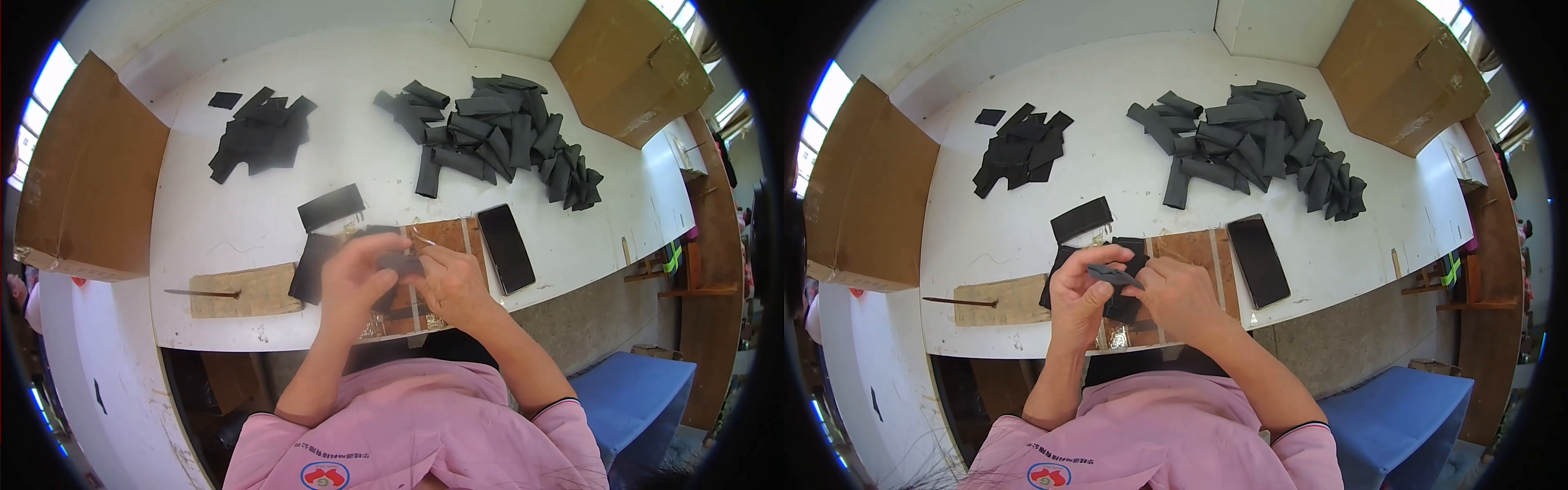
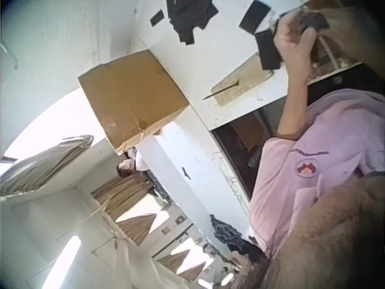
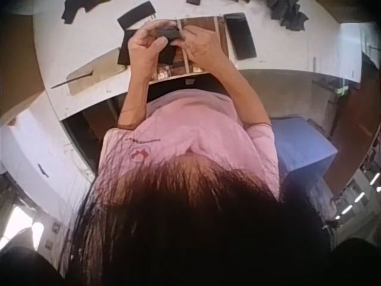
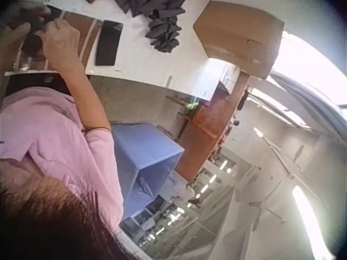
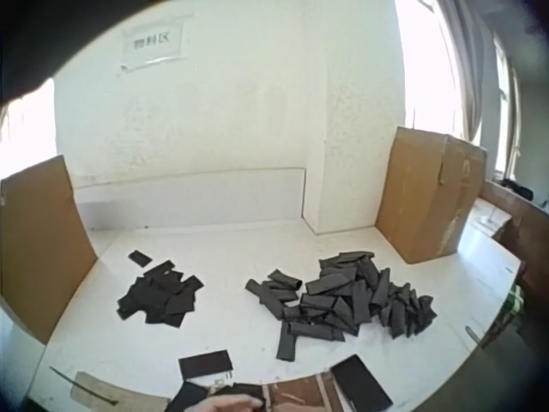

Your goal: Manually assembling or folding small black foam or rubber parts at a workstation.

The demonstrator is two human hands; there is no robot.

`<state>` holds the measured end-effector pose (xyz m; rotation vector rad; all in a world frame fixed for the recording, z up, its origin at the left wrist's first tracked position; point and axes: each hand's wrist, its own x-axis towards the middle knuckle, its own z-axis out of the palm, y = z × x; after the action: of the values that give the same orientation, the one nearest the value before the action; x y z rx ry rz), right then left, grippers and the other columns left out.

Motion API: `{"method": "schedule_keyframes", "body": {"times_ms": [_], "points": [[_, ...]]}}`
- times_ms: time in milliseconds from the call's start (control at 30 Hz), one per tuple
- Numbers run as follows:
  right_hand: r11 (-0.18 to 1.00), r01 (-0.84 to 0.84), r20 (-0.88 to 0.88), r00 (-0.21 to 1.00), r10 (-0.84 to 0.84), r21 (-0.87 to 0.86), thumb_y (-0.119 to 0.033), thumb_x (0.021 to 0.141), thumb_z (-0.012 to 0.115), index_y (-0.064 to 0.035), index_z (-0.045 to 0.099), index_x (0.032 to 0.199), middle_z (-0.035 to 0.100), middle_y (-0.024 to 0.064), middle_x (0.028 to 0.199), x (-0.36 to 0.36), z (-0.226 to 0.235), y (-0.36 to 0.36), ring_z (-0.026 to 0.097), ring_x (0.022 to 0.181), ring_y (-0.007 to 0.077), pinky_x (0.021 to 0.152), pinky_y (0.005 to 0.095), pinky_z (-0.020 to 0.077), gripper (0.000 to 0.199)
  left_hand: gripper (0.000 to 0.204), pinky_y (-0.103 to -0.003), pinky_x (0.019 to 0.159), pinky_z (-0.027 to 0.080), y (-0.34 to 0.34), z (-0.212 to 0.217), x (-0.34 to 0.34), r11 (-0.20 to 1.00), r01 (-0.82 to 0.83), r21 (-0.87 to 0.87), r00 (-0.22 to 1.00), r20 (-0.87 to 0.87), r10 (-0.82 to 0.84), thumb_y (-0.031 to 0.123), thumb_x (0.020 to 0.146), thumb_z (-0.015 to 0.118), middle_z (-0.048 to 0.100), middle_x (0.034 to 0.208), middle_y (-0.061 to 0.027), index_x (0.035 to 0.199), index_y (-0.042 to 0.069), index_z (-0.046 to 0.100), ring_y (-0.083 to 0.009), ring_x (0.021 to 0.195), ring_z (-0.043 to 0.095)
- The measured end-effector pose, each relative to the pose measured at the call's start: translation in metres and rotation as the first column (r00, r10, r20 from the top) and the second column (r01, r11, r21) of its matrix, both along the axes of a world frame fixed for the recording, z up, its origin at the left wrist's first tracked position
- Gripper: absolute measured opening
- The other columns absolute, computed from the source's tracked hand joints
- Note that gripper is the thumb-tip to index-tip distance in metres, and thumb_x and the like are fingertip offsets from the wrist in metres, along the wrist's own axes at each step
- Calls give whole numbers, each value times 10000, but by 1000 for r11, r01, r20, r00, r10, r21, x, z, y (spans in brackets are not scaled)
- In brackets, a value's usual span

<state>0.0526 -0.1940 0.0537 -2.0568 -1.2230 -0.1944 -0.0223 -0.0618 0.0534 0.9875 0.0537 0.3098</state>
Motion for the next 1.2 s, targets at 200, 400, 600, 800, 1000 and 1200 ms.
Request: {"method": "schedule_keyframes", "body": {"times_ms": [200,400,600,800,1000,1200], "points": [[960,-95,-44,993,110,265,-119,711,599,-47,578,794,531,70,668,2,8,0,537,593,239,501,344,437,112,183,-261,669,417,1,38,21,822,73,565,985,88,-148,81,655,700,574,889,-69,754,-5,572,-163,766,525],[986,-52,-173,982,80,159,-106,726,567,-52,564,819,558,91,697,-3,-16,-4,561,616,273,530,353,453,108,133,-239,652,403,-4,29,18,685,26,728,999,-4,-33,94,735,639,546,794,-65,766,-5,556,-119,719,503],[990,-84,-274,955,112,111,-121,742,555,-52,552,823,559,95,725,-9,-29,-3,563,654,284,538,357,450,106,99,-223,625,428,7,23,24,524,64,849,980,45,-192,70,740,628,568,794,-71,775,-1,569,-124,697,535],[984,-112,-229,963,142,140,-191,796,516,-58,549,835,557,89,726,-2,-4,-2,561,658,287,544,363,449,143,199,-257,657,439,-4,26,14,699,-197,688,979,175,104,176,754,627,593,755,-94,775,-17,586,-174,721,557],[987,-46,-298,950,90,151,-206,807,504,-64,546,831,542,77,697,-6,-34,0,552,631,269,524,361,442,150,200,-263,661,438,6,13,23,554,-149,819,971,227,-76,177,746,636,597,764,-89,815,-7,598,-178,734,553],[996,-38,-205,977,53,77,-177,778,523,-60,548,845,538,78,683,-3,-12,-3,545,615,269,523,355,442,137,128,-246,669,445,-10,20,7,904,-46,424,998,58,24,-7,763,585,592,842,-108,889,-27,598,-161,754,550]]}}
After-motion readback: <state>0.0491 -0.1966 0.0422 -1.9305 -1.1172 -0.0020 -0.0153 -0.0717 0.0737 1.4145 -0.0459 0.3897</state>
